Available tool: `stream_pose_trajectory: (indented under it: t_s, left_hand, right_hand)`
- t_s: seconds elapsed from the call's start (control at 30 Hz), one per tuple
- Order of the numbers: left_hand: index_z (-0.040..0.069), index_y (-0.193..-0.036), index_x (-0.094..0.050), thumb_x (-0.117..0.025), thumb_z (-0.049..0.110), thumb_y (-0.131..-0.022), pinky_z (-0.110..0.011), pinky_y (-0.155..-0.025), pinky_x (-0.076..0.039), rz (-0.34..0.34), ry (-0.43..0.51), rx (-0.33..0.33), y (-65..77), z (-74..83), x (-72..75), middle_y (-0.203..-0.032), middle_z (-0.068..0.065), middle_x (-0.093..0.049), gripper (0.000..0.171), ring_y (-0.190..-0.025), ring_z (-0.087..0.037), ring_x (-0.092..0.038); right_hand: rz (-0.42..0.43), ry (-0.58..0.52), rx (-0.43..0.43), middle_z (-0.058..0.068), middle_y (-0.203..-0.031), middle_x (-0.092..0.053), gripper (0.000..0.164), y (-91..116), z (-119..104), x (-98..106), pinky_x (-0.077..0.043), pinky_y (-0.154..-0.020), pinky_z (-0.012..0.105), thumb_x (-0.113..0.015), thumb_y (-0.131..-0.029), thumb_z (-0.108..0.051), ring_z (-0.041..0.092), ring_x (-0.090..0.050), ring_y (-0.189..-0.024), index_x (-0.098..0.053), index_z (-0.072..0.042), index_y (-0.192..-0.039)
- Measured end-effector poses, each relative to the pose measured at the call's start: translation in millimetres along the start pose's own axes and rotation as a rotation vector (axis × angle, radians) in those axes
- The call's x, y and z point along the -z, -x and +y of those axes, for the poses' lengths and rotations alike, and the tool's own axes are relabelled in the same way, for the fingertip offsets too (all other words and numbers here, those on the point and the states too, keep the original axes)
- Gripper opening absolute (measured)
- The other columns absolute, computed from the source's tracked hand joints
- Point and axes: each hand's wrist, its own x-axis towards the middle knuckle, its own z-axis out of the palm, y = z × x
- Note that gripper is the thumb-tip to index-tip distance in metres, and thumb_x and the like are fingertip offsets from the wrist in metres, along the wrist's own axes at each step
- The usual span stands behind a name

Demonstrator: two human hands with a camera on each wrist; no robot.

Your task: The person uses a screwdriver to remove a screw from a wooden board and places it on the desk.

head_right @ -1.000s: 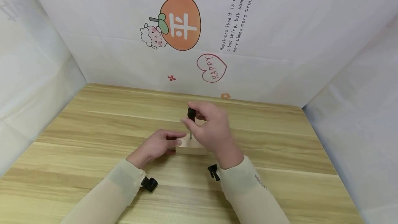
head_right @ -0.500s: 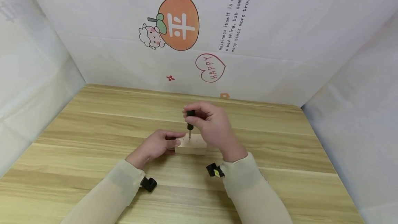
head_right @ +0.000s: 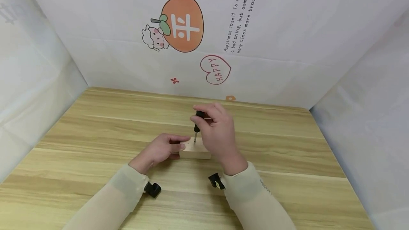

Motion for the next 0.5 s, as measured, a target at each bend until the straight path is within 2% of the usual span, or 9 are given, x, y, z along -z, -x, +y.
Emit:
stream_pose_trajectory:
  t_s: [0.13,0.27,0.33,0.4,0.5]
  left_hand:
    - [0.016,-0.128,-0.071,-0.067,0.014,-0.098,-0.037,-0.081,-0.057,0.0,0.001,-0.001,-0.6,-0.5,0.5,-0.134,-0.004,-0.059,0.03,-0.107,-0.021,-0.059]
    - [0.016,-0.127,-0.071,-0.067,0.014,-0.097,-0.037,-0.08,-0.057,-0.002,0.002,0.002,-1.0,-0.5,0.5,-0.132,-0.004,-0.06,0.03,-0.106,-0.021,-0.059]
    - [0.016,-0.127,-0.071,-0.067,0.014,-0.097,-0.037,-0.08,-0.057,-0.005,0.004,0.001,-1.4,-0.7,0.4,-0.132,-0.003,-0.06,0.03,-0.105,-0.021,-0.059]
    - [0.017,-0.127,-0.071,-0.067,0.014,-0.097,-0.037,-0.08,-0.057,-0.004,0.005,0.002,-1.7,-1.0,0.3,-0.132,-0.003,-0.06,0.03,-0.104,-0.021,-0.059]
    - [0.018,-0.126,-0.072,-0.067,0.014,-0.098,-0.037,-0.08,-0.057,-0.002,0.008,0.006,-1.7,-1.2,0.3,-0.131,-0.003,-0.06,0.029,-0.102,-0.021,-0.059]
  right_hand:
    - [-0.062,-0.119,-0.057,0.006,-0.094,-0.065,0.026,-2.0,0.9,3.0,-0.056,-0.068,0.026,-0.076,-0.085,0.004,0.019,-0.067,-0.079,-0.076,-0.006,-0.109]
    - [-0.162,-0.308,-0.137,0.014,-0.105,-0.068,0.028,-4.6,3.7,7.9,-0.057,-0.081,0.037,-0.069,-0.089,0.011,0.026,-0.07,-0.092,-0.071,0.0,-0.115]
    - [-0.191,-0.369,-0.159,0.018,-0.107,-0.068,0.028,-5.4,5.3,10.0,-0.056,-0.084,0.04,-0.066,-0.089,0.013,0.028,-0.07,-0.094,-0.07,0.003,-0.115]
    - [-0.192,-0.37,-0.168,0.019,-0.106,-0.069,0.025,-5.9,5.2,11.1,-0.056,-0.084,0.039,-0.067,-0.089,0.012,0.028,-0.07,-0.094,-0.071,0.003,-0.113]
    - [-0.157,-0.225,-0.129,0.015,-0.104,-0.071,0.023,-5.7,2.0,9.6,-0.057,-0.08,0.034,-0.073,-0.088,0.006,0.023,-0.07,-0.091,-0.073,0.0,-0.111]
